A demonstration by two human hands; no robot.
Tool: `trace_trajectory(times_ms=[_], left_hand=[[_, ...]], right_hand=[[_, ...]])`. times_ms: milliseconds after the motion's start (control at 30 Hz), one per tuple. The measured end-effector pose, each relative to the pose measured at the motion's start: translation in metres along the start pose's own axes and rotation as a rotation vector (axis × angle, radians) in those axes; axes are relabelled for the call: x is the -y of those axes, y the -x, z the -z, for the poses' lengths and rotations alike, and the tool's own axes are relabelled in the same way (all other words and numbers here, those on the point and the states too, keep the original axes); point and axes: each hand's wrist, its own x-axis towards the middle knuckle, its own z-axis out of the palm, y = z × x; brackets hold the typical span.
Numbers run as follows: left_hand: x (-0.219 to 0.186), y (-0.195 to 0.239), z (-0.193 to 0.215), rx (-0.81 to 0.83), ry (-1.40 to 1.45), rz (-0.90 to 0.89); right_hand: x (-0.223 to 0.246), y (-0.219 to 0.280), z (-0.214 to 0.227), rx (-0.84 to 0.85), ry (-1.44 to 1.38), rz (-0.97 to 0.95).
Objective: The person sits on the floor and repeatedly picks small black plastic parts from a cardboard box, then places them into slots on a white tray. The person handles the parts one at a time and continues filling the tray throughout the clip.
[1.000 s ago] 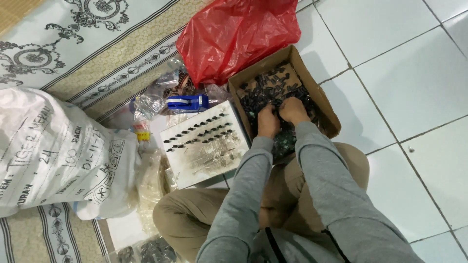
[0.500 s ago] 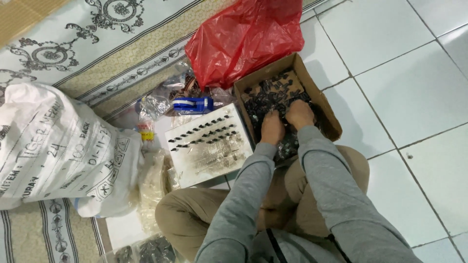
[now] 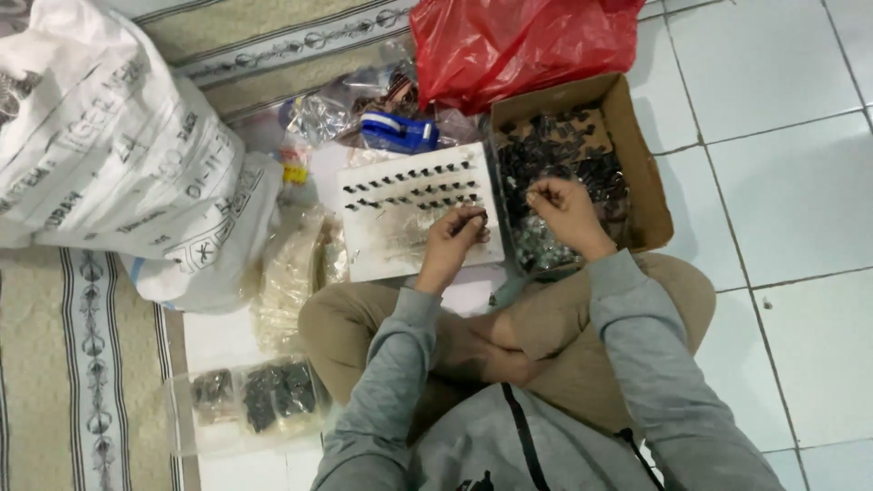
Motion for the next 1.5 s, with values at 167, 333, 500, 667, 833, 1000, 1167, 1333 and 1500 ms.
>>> trace_trajectory(times_ms=[167, 333, 500, 667, 833, 1000, 1167, 1333, 1500], left_hand=[[0.021, 0.026, 0.029, -0.048, 0.085, 0.017], [0.056, 0.027, 0.037, -0.063, 0.172, 0.011], [0.054, 0.026, 0.035, -0.061, 0.124, -0.015], [0.064, 0.025, 0.034, -0.069, 0.084, -0.016], [0.047, 0.031, 0.031, -0.102, 0.037, -0.029], [0.046, 0.032, 0.034, -0.076, -0.204, -0.048], [0.029, 0.035, 0.03, -0.047, -0.216, -0.089], [0.028, 0.038, 0.029, -0.06, -0.265, -0.168], [0.033, 0.035, 0.031, -0.07, -0.289, -0.221]], right_hand=[[-0.023, 0.028, -0.06, 0.062, -0.054, 0.038], [-0.047, 0.039, -0.09, 0.093, -0.13, 0.065], [-0.052, 0.041, -0.095, 0.041, -0.109, 0.127], [-0.041, 0.044, -0.097, 0.047, -0.096, 0.146], [-0.042, 0.043, -0.095, 0.078, 0.0, 0.146], [-0.014, 0.051, -0.091, 0.155, 0.146, 0.116], [-0.025, 0.053, -0.098, 0.088, 0.124, 0.078], [-0.032, 0.055, -0.105, 0.032, 0.118, 0.027], [-0.046, 0.056, -0.115, -0.076, 0.081, -0.023]])
